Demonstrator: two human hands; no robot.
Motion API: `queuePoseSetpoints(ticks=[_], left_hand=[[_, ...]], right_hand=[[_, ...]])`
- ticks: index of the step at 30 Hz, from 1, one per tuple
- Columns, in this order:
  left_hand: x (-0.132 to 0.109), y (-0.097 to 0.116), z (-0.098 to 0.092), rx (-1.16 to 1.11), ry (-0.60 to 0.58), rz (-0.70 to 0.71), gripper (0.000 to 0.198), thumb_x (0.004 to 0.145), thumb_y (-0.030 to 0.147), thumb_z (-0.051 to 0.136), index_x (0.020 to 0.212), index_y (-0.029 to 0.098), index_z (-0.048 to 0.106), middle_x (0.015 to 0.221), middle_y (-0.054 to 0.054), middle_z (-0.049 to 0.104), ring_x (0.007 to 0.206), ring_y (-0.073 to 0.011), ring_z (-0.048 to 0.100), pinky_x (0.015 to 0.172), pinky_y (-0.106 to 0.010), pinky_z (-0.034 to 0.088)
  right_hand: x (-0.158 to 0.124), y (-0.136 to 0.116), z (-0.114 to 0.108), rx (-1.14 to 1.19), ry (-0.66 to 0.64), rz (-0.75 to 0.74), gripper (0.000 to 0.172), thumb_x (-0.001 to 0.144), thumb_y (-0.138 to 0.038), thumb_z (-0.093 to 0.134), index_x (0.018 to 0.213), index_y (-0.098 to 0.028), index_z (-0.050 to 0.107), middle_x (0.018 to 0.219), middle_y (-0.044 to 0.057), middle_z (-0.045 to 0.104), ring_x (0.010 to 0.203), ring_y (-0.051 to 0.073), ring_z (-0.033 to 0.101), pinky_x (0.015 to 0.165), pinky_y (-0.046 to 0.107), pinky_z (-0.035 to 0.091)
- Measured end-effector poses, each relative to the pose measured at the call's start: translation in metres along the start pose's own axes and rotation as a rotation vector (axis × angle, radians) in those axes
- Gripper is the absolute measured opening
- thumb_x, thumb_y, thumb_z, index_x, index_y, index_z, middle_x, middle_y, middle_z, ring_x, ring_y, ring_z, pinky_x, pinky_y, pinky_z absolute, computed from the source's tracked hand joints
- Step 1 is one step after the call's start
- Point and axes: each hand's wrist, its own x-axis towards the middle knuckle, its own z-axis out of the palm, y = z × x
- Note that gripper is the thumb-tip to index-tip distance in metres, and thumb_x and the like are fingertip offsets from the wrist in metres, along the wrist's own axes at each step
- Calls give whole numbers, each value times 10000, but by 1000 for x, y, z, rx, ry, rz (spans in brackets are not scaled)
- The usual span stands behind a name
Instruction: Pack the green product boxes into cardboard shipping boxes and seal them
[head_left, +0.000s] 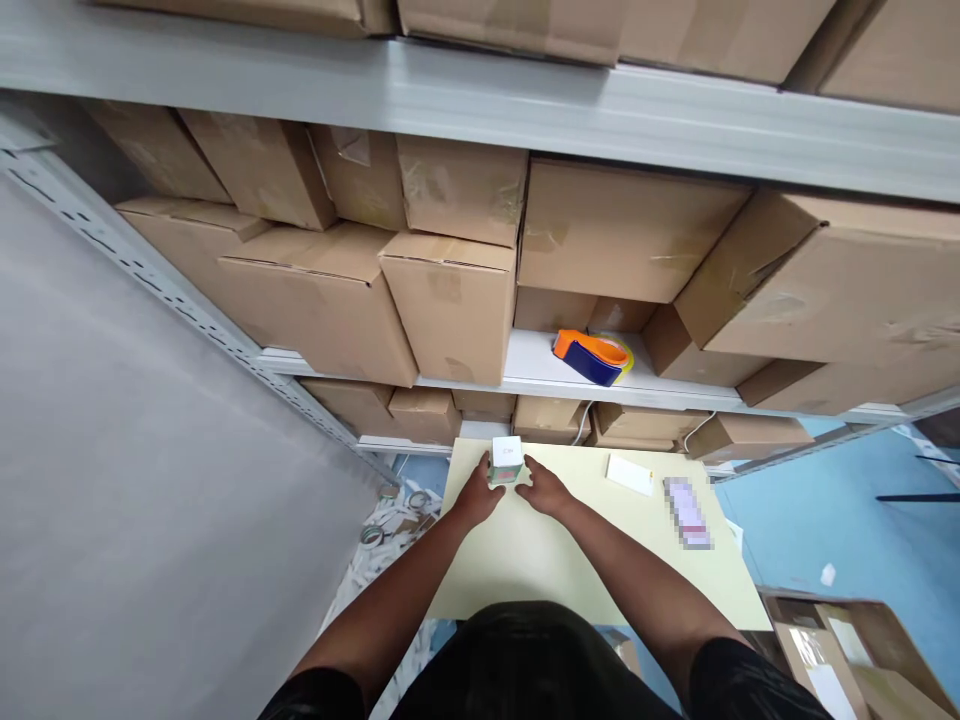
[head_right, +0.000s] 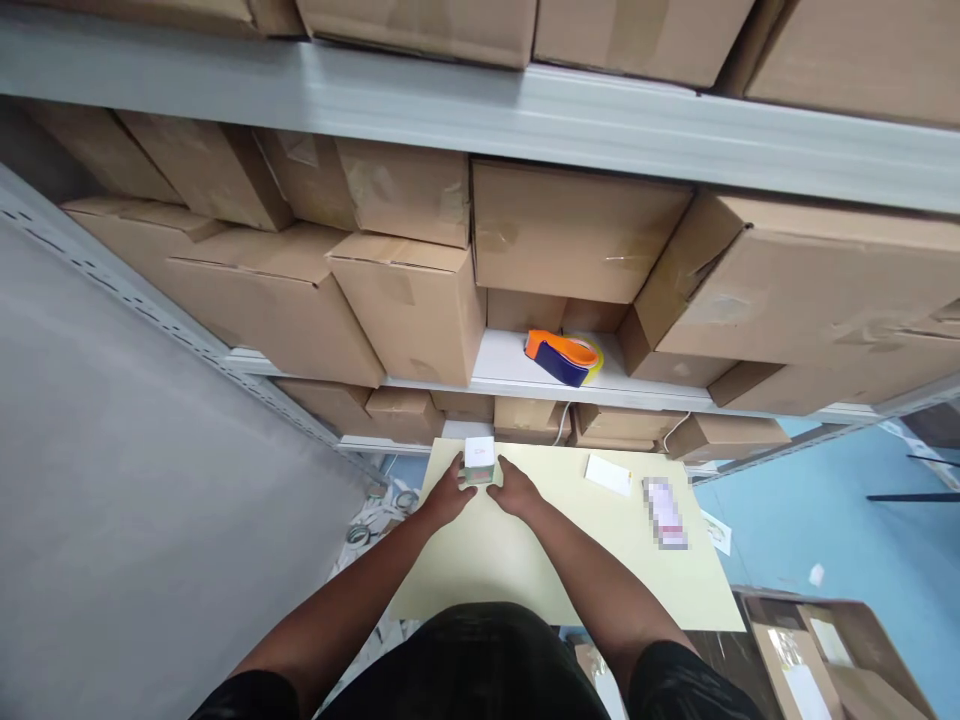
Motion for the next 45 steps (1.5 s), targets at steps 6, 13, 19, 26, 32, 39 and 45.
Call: queuePoseSetpoints(ticks=[6,13,19,26,32,39,45], left_hand=[[-38,-40,-18,5,-16,-34,737,837,244,646,1519,178,375,1493,-181,535,1171,-242,670,971,-359,535],[-77,-64,-43,60,-25,-80,362,829,297,644,1169,174,635,1146,-101,741,1005,-234,727,923,-356,557],[-88,-53,-47,75,-32,-37,201,855,297,636,1036,227,685,1043,-46,761,1040,-224,725,952,-329,542],[-99,-62,-44,143,-122,16,170,867,219,589,1013,218,674,1045,-51,762,1036,-216,718,931,-307,521],[-97,-63,-31,196,-196,-15,203,858,237,600,1047,215,672,1078,-61,765,1044,-224,716,931,-311,515],[-113,-48,-2,261,-157,8,211,852,269,617,1046,221,683,1050,-64,758,975,-217,710,884,-301,522],[-139,-25,34,332,-103,-67,187,874,266,600,1031,215,688,1039,-62,759,977,-215,708,880,-301,508]], right_hand=[[-44,-40,-113,-243,555,-344,386,951,-395,560,1296,-242,642,1262,117,686,1160,295,633,1030,459,505],[7,-80,-225,-609,891,-270,447,887,-385,626,1270,-154,632,1464,208,519,1320,389,477,1096,548,413],[21,-61,-225,-555,824,-272,386,880,-445,632,1146,-170,690,1345,173,561,1232,340,526,1081,496,448],[-67,-26,-180,-464,973,-349,416,909,-533,626,1175,-216,671,1437,155,501,1340,337,480,1109,516,454],[-134,55,-111,-475,932,-227,402,911,-533,611,1166,-225,664,1306,171,557,1283,369,509,1098,580,467],[-156,170,-52,-384,690,-91,302,850,-475,644,1025,-230,668,1157,164,599,1186,393,568,1080,565,501],[-157,238,-47,-339,530,-41,225,778,-354,672,992,-286,677,1146,114,610,1202,390,575,1057,535,519]])
